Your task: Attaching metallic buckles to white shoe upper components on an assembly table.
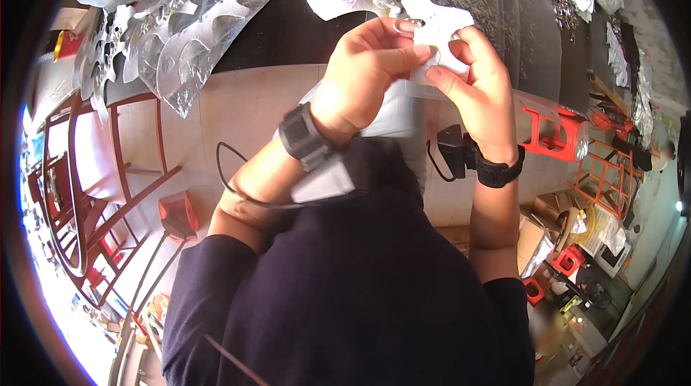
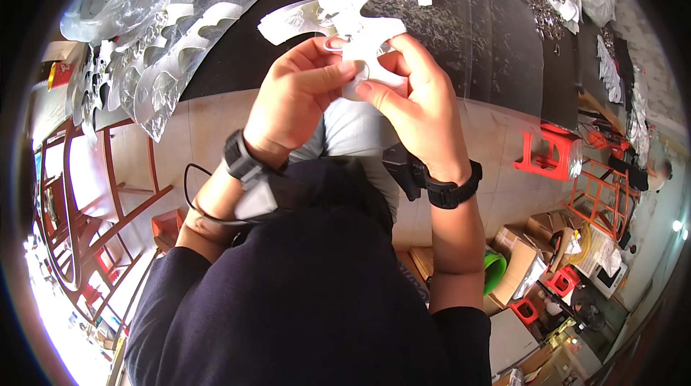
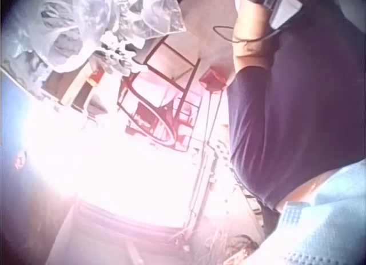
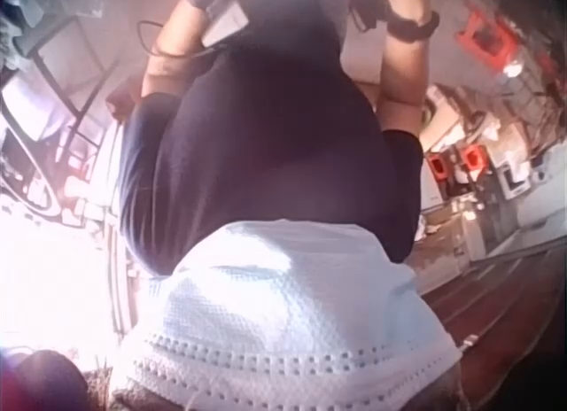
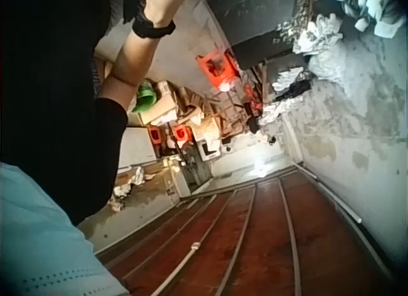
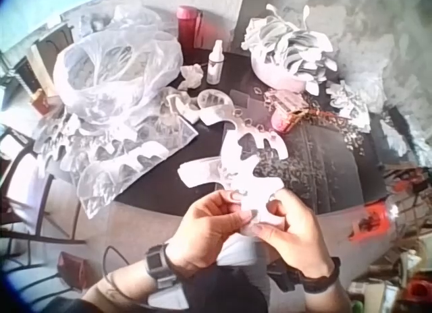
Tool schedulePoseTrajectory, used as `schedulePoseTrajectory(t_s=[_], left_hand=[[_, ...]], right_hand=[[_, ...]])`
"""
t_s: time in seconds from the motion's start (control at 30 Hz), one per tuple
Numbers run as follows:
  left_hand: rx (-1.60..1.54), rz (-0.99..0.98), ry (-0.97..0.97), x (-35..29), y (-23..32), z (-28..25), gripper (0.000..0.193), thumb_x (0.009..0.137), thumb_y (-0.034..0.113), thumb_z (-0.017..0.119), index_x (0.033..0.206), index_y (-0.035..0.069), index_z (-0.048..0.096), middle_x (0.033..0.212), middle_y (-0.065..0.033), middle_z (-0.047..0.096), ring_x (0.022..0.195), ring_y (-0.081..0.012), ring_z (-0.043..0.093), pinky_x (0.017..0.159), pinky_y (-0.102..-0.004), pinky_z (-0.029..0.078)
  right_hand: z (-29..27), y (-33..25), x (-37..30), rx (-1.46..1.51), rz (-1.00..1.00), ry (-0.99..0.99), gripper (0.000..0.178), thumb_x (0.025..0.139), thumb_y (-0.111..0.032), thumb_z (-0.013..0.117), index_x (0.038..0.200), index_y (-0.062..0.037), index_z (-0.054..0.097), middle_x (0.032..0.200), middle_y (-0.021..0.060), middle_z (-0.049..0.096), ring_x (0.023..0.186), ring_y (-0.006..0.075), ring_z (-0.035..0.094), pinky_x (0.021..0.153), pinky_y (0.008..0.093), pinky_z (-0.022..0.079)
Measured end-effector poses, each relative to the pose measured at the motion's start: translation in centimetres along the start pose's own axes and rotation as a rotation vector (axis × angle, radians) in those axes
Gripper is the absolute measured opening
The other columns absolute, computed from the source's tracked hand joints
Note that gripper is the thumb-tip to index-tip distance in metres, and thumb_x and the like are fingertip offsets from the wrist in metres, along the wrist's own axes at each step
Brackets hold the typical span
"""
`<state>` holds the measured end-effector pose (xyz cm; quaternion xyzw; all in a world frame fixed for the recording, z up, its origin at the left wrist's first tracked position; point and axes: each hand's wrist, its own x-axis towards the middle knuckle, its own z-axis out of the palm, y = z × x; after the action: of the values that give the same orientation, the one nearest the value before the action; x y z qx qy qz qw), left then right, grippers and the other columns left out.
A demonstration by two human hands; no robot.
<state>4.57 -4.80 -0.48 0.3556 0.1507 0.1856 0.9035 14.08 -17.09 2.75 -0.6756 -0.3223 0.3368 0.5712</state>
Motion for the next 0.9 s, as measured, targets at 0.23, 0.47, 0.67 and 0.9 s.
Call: schedulePoseTrajectory(t_s=[0.23,0.47,0.67,0.9], left_hand=[[-0.407,-0.327,-0.122,0.8,0.9,0.4,0.017,0.080,0.001,0.060,0.097,0.000,0.055,0.091,-0.0070,0.061,0.085,-0.0163,0.059,0.078,-0.0288,0.047],[0.232,-0.048,-0.002,-0.6,-1.1,1.2,0.029,0.076,-0.006,0.062,0.102,0.000,0.048,0.089,-0.0063,0.058,0.084,-0.0126,0.057,0.076,-0.0251,0.047],[0.666,0.029,-0.273,-1.1,-1.7,3.7,0.048,0.074,-0.002,0.067,0.116,0.001,0.044,0.092,-0.0046,0.058,0.091,-0.0129,0.056,0.078,-0.0281,0.048],[1.485,0.697,0.160,2.9,1.9,-2.0,0.035,0.066,0.004,0.069,0.098,0.005,0.057,0.095,-0.0109,0.055,0.087,-0.0283,0.053,0.077,-0.0354,0.044]], right_hand=[[-0.8,-1.1,0.3,0.208,-0.043,-0.070,0.046,0.082,0.000,0.059,0.124,0.0038,0.039,0.106,0.0117,0.055,0.096,0.0144,0.055,0.079,0.0271,0.048],[-2.8,0.4,-1.1,0.213,-0.024,-0.080,0.040,0.084,-0.014,0.062,0.117,0.0029,0.046,0.106,0.0050,0.053,0.099,0.0107,0.050,0.086,0.0252,0.040],[-6.5,0.2,-2.5,0.118,0.045,0.167,0.037,0.085,-0.004,0.054,0.121,0.0015,0.046,0.107,0.0074,0.056,0.097,0.0128,0.053,0.085,0.0264,0.042],[-22.1,1.3,-2.8,-0.081,0.059,0.150,0.040,0.090,-0.011,0.049,0.127,0.0023,0.040,0.112,0.0082,0.054,0.096,0.0151,0.054,0.084,0.0289,0.043]])
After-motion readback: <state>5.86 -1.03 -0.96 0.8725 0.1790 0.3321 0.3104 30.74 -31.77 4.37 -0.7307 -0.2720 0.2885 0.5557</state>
